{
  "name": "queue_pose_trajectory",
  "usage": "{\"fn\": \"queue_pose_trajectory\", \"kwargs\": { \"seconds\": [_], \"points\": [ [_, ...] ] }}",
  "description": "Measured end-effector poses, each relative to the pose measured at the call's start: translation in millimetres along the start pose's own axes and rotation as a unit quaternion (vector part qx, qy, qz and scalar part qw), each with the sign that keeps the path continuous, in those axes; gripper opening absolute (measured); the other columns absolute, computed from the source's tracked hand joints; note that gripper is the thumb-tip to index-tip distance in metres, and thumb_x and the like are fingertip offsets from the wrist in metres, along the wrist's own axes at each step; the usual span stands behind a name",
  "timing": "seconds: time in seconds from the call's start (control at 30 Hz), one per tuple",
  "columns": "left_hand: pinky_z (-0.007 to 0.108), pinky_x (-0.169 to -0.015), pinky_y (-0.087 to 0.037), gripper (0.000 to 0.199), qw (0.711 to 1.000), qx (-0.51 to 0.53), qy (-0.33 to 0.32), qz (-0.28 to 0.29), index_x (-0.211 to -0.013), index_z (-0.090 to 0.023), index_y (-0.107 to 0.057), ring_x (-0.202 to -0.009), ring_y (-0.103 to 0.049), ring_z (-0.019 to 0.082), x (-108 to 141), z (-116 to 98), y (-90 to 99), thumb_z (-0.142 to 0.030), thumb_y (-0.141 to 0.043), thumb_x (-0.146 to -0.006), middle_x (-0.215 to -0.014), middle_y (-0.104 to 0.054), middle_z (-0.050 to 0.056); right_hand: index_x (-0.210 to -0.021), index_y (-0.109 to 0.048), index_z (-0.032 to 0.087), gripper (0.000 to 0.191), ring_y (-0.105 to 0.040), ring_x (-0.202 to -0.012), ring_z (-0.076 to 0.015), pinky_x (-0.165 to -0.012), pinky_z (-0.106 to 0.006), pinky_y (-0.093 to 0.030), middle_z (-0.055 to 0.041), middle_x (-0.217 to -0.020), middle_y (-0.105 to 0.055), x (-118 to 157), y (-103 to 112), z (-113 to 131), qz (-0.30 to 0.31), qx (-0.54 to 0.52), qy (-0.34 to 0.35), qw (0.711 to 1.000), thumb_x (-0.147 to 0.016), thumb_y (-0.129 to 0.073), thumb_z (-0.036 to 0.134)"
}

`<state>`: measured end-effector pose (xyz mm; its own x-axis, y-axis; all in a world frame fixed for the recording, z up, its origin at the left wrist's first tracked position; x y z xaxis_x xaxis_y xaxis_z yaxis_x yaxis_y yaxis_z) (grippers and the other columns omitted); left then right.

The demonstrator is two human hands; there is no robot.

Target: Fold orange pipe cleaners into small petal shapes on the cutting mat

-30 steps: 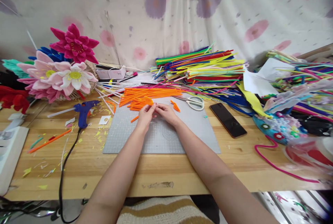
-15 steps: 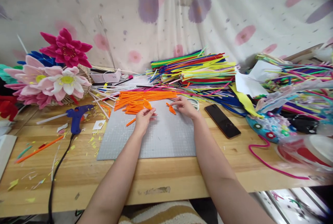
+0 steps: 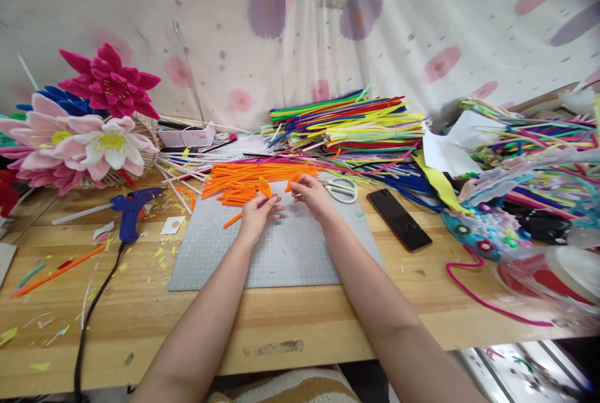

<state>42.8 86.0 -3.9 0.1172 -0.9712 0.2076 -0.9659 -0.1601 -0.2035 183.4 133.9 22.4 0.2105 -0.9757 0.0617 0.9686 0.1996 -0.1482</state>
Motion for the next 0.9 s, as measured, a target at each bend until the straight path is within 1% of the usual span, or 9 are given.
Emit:
{"fn": "queue_pose_trajectory", "kwargs": {
  "seconds": [0.03,0.1,0.27,0.33,0.43,0.6,0.73,0.8,0.9],
  "points": [
    [0.021,-0.05,-0.053,0.032,1.0,0.0,-0.002,-0.001,-0.089,-0.011,-0.063,-0.069,-0.067,0.015,0,0,0.1,-0.033,-0.069,-0.067,-0.095,-0.068,0.011,-0.073,-0.052,0.019,0.03,-0.051,-0.06,-0.0094,-0.053,-0.023,-0.039,0.0017,-0.07,-0.057,2,-9,-3,0.011,-0.018,-0.021,1.0,-0.059,-0.067,0.04],
    [0.022,-0.05,-0.053,0.032,1.0,0.003,-0.004,-0.003,-0.087,-0.011,-0.064,-0.07,-0.067,0.016,0,0,0.8,-0.033,-0.07,-0.065,-0.094,-0.068,0.01,-0.073,-0.053,0.018,0.032,-0.051,-0.058,-0.0091,-0.05,-0.021,-0.038,0.0017,-0.069,-0.058,5,-18,-7,0.014,-0.015,-0.041,0.999,-0.056,-0.069,0.04],
    [0.023,-0.051,-0.054,0.033,1.0,0.013,-0.014,-0.008,-0.083,-0.012,-0.064,-0.076,-0.067,0.018,0,-1,3.0,-0.035,-0.072,-0.061,-0.099,-0.067,0.01,-0.069,-0.058,0.016,0.026,-0.045,-0.051,-0.0065,-0.045,-0.02,-0.031,0.002,-0.063,-0.057,6,-17,-12,0.012,0.008,-0.074,0.997,-0.054,-0.069,0.035],
    [0.024,-0.052,-0.054,0.035,1.0,0.001,-0.015,0.006,-0.083,-0.012,-0.064,-0.075,-0.067,0.018,-1,-1,1.4,-0.038,-0.072,-0.06,-0.093,-0.067,0.008,-0.068,-0.058,0.016,0.025,-0.044,-0.051,-0.0064,-0.045,-0.02,-0.03,0.002,-0.062,-0.057,6,-16,-14,0.012,0.0,-0.089,0.996,-0.054,-0.07,0.033],
    [0.025,-0.053,-0.054,0.037,0.999,-0.025,-0.014,0.036,-0.078,-0.012,-0.064,-0.068,-0.065,0.016,0,-1,-2.8,-0.042,-0.073,-0.058,-0.079,-0.066,0.006,-0.067,-0.057,0.017,0.026,-0.044,-0.051,-0.0071,-0.045,-0.021,-0.031,0.002,-0.059,-0.056,7,-18,-19,0.004,-0.019,-0.101,0.995,-0.053,-0.071,0.034],
    [0.024,-0.05,-0.051,0.039,0.998,-0.037,-0.016,0.052,-0.074,-0.013,-0.065,-0.054,-0.058,0.01,3,-5,-5.8,-0.044,-0.075,-0.053,-0.068,-0.063,0.002,-0.061,-0.049,0.017,0.032,-0.037,-0.046,-0.0057,-0.044,-0.021,-0.026,0.0054,-0.051,-0.046,5,-28,-25,0.003,-0.071,-0.078,0.994,-0.053,-0.073,0.037],
    [0.023,-0.049,-0.05,0.032,0.997,-0.034,-0.027,0.058,-0.066,-0.013,-0.064,-0.045,-0.046,0.006,4,-7,-5.0,-0.042,-0.073,-0.055,-0.05,-0.049,-0.005,-0.062,-0.047,0.018,0.033,-0.033,-0.045,-0.0052,-0.043,-0.021,-0.023,0.0066,-0.051,-0.042,5,-32,-26,0.01,-0.086,-0.056,0.995,-0.056,-0.071,0.039],
    [0.023,-0.049,-0.05,0.03,0.996,-0.015,-0.033,0.081,-0.067,-0.013,-0.064,-0.045,-0.041,0.005,4,-7,-7.1,-0.041,-0.072,-0.059,-0.051,-0.047,-0.005,-0.067,-0.049,0.018,0.03,-0.035,-0.046,-0.0055,-0.043,-0.021,-0.025,0.006,-0.053,-0.044,6,-33,-24,0.026,-0.09,-0.054,0.994,-0.06,-0.069,0.041],
    [0.022,-0.048,-0.05,0.03,0.991,0.017,-0.03,0.128,-0.068,-0.013,-0.063,-0.047,-0.037,0.003,6,-8,-12.1,-0.041,-0.07,-0.062,-0.059,-0.05,-0.003,-0.072,-0.053,0.018,0.029,-0.04,-0.048,-0.0064,-0.045,-0.021,-0.028,0.0039,-0.058,-0.049,8,-34,-17,0.055,-0.092,-0.057,0.993,-0.065,-0.064,0.044]
  ]
}}
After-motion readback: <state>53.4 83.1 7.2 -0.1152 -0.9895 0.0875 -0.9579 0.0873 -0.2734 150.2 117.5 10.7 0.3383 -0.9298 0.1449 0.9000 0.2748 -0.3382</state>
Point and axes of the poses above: each hand's wrist, its own x-axis away from the middle knuckle, its own y-axis out of the back of the hand, z = x × y, the point moved 7 cm from there along -x, towards the middle knuckle
